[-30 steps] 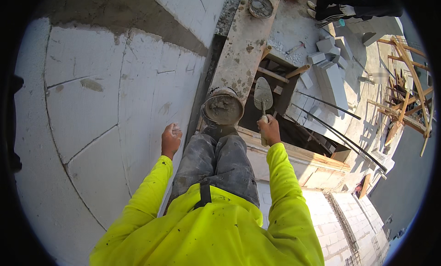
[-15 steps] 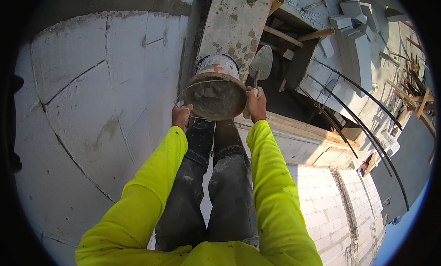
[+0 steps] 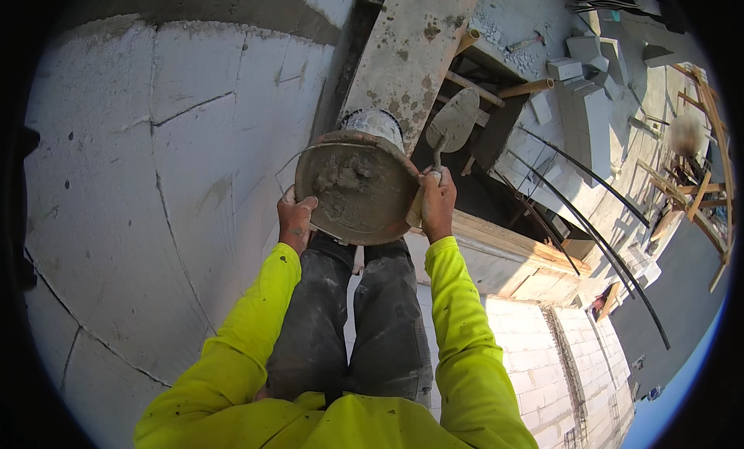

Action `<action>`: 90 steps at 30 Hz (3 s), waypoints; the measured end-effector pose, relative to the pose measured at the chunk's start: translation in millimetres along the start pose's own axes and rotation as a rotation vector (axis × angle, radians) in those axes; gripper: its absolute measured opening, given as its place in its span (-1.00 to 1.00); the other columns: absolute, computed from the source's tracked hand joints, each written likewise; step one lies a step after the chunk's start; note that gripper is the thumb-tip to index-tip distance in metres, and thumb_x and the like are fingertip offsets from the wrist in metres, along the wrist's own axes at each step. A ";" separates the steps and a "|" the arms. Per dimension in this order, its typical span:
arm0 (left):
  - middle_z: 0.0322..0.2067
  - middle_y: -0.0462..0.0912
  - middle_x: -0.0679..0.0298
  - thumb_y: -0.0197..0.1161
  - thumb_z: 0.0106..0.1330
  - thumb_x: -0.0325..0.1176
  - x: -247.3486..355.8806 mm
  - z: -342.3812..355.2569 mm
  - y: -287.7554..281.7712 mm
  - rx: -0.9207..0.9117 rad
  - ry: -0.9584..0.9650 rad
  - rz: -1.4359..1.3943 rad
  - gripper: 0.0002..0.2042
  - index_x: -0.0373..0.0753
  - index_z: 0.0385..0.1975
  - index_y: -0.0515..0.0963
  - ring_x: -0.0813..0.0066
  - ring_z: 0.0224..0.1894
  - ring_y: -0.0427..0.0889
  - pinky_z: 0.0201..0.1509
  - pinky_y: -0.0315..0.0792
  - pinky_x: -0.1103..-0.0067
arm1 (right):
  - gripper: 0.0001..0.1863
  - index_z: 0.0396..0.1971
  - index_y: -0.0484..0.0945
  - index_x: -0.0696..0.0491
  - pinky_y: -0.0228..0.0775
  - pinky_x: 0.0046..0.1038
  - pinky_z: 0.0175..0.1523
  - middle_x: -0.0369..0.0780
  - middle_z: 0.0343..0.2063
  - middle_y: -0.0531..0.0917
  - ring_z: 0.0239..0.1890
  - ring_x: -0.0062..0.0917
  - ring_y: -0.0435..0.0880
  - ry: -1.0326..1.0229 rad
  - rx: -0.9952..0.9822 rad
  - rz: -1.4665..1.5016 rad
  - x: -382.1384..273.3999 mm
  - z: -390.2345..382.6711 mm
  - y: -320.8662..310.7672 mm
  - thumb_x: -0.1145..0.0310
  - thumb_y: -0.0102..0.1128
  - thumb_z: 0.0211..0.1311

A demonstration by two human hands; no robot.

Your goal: The person scoops mortar from a metal bowl with a trowel and applies it to a horizontal joint between white wall panels. They repeatedly smooth the mortar along the joint, working from right to left and then back again, while another person is visible in the background.

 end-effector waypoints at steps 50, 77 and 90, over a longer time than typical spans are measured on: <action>-0.18 0.62 0.28 0.46 0.22 -0.36 99.6 -378.3 -178.4 0.010 0.339 -0.734 -0.62 -0.40 -0.03 0.54 0.47 -0.17 0.61 0.03 0.48 0.55 | -0.73 -0.23 0.49 0.22 0.52 -0.11 -0.24 0.11 -0.45 0.63 -0.35 0.02 0.66 -0.881 -1.397 -1.310 -282.7 -413.8 137.9 0.35 0.21 0.18; -0.25 0.63 0.14 0.44 0.13 -0.43 66.7 -372.1 -185.8 0.174 0.354 -0.746 -0.64 -0.51 -0.15 0.51 0.41 -0.30 0.58 -0.19 0.50 0.39 | -0.65 0.01 0.59 0.15 0.52 -0.29 -0.19 -0.12 -0.31 0.66 -0.32 -0.38 0.67 -2.511 -0.225 -1.374 -791.0 -615.7 303.7 0.27 0.24 0.30; -0.17 0.45 0.09 0.55 0.02 -0.28 40.5 -357.4 -195.0 0.225 0.267 -0.794 -0.34 -0.56 -0.06 0.29 0.31 -0.18 0.50 -0.11 0.45 0.35 | -0.76 -0.12 0.64 0.15 0.54 -0.25 -0.15 -0.10 -0.27 0.68 -0.34 -0.25 0.66 -2.215 -0.179 -1.502 -791.4 -574.5 301.7 0.49 0.22 0.21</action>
Point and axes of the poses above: each hand's wrist, its own z-axis towards the middle knuckle, its own y-axis out of the palm, x = y × z, the point moved 10 cm from there along z, towards the middle knuckle
